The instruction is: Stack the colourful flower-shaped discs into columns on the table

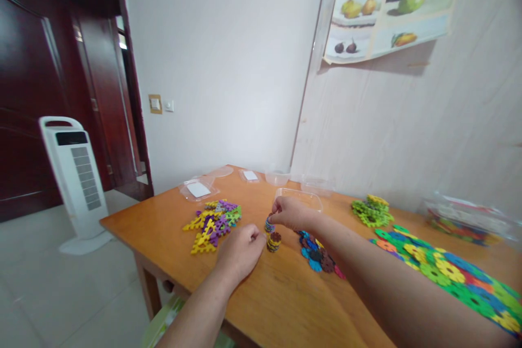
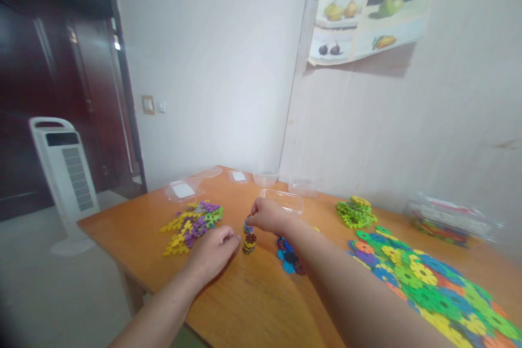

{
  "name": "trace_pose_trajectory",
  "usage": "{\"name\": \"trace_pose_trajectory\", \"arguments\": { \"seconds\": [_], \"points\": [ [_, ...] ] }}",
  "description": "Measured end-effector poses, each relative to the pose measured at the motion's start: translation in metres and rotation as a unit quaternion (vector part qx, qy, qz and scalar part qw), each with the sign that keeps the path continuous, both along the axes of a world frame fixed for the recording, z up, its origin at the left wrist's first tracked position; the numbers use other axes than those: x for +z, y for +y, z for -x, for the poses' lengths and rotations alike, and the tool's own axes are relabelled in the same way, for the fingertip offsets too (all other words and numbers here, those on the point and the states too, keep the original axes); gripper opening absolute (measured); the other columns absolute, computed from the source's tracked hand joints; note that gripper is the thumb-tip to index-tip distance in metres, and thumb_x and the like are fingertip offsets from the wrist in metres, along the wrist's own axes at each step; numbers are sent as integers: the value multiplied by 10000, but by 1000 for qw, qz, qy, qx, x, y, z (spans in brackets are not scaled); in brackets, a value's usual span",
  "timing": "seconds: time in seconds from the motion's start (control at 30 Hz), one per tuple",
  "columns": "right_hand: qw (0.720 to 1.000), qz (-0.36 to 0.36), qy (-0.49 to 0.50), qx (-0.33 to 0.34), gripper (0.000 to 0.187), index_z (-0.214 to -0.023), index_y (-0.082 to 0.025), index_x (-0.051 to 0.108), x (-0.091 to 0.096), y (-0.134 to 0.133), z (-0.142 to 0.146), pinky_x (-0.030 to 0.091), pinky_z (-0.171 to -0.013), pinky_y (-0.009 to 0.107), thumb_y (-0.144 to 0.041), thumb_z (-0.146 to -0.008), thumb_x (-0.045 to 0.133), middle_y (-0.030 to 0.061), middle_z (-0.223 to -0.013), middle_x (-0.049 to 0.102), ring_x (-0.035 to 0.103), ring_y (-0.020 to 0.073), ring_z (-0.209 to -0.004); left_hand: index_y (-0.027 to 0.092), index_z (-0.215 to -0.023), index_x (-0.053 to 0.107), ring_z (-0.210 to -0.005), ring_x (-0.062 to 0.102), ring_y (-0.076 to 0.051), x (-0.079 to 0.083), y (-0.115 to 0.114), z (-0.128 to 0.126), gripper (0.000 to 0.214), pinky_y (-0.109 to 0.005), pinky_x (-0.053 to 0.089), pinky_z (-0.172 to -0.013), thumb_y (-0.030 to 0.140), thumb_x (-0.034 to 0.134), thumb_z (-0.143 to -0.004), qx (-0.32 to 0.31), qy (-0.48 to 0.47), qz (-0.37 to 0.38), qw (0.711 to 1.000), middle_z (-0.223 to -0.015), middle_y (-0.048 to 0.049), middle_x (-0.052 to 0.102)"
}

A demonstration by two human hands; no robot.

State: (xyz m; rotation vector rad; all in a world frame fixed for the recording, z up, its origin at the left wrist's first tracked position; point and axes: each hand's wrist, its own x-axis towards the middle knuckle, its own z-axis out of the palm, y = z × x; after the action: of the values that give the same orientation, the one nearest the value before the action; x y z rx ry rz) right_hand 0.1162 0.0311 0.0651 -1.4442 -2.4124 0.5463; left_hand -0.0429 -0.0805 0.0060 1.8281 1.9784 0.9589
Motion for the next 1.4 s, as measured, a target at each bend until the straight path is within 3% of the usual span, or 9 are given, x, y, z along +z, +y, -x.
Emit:
{"name": "trace_pose_trajectory", "arguments": {
  "seconds": [0.2,0.33,0.43,0.57,0.67,0.77,0.9,1.2,1.4],
  "points": [
    [1000,5,-11,-11,363,-996,-195,661,3,0,-4,367,-514,199,-394,-719,784,4,-865,699,605,129,-676,213,-718,622,-653,542,-134,-2,2,1,260,-267,225,-570,375,519,-895,-2,-3,-3,1000,-703,12,656],
    [999,5,-36,-7,180,-926,-197,673,9,-2,-22,383,-540,188,-321,-799,701,0,-836,708,628,129,-720,213,-709,613,-661,542,-136,0,1,0,259,-263,236,-582,365,518,-896,-6,-1,-4,1000,-699,13,650],
    [997,16,-81,-12,101,-843,-194,691,11,-2,-42,389,-552,198,-230,-751,712,-1,-772,713,641,143,-710,212,-711,613,-678,545,-140,1,0,0,263,-260,236,-587,372,520,-897,-5,3,-2,1000,-712,8,658],
    [990,28,-137,-20,203,-868,-196,721,9,-3,-65,406,-543,232,-241,-677,768,20,-771,733,657,178,-674,212,-711,611,-684,552,-141,1,0,1,258,-260,229,-582,371,519,-893,-6,2,7,1000,-723,9,667],
    [987,18,-158,-35,290,-979,-203,728,6,-5,-73,422,-551,243,-263,-698,761,46,-862,755,668,183,-680,214,-710,607,-687,558,-140,0,0,1,251,-263,219,-574,371,522,-887,-5,3,9,1000,-718,13,666],
    [984,7,-169,-48,339,-1076,-201,718,3,-7,-73,441,-557,257,-362,-777,714,72,-905,761,677,187,-672,217,-711,611,-682,556,-137,-2,1,1,252,-266,213,-572,370,516,-888,-2,6,2,1000,-716,17,665],
    [980,-6,-192,-54,339,-1000,-198,748,0,-9,-69,462,-585,276,-461,-791,702,90,-905,764,703,223,-738,215,-714,617,-674,549,-136,-5,3,2,261,-267,210,-575,383,519,-889,1,8,-1,1000,-717,15,666],
    [969,-61,-233,-46,302,-932,-180,780,-3,-14,-60,491,-716,322,-445,-837,673,170,-1033,755,711,301,-942,215,-704,608,-669,552,-136,-1,0,1,252,-269,212,-574,371,521,-881,1,4,3,1000,-693,17,647],
    [971,-56,-229,-35,303,-963,-210,772,2,-17,-60,469,-655,304,-456,-858,629,129,-1020,767,714,281,-897,218,-703,612,-680,559,-138,1,0,1,255,-276,208,-570,373,518,-882,2,9,9,1000,-704,20,655]
  ]
}}
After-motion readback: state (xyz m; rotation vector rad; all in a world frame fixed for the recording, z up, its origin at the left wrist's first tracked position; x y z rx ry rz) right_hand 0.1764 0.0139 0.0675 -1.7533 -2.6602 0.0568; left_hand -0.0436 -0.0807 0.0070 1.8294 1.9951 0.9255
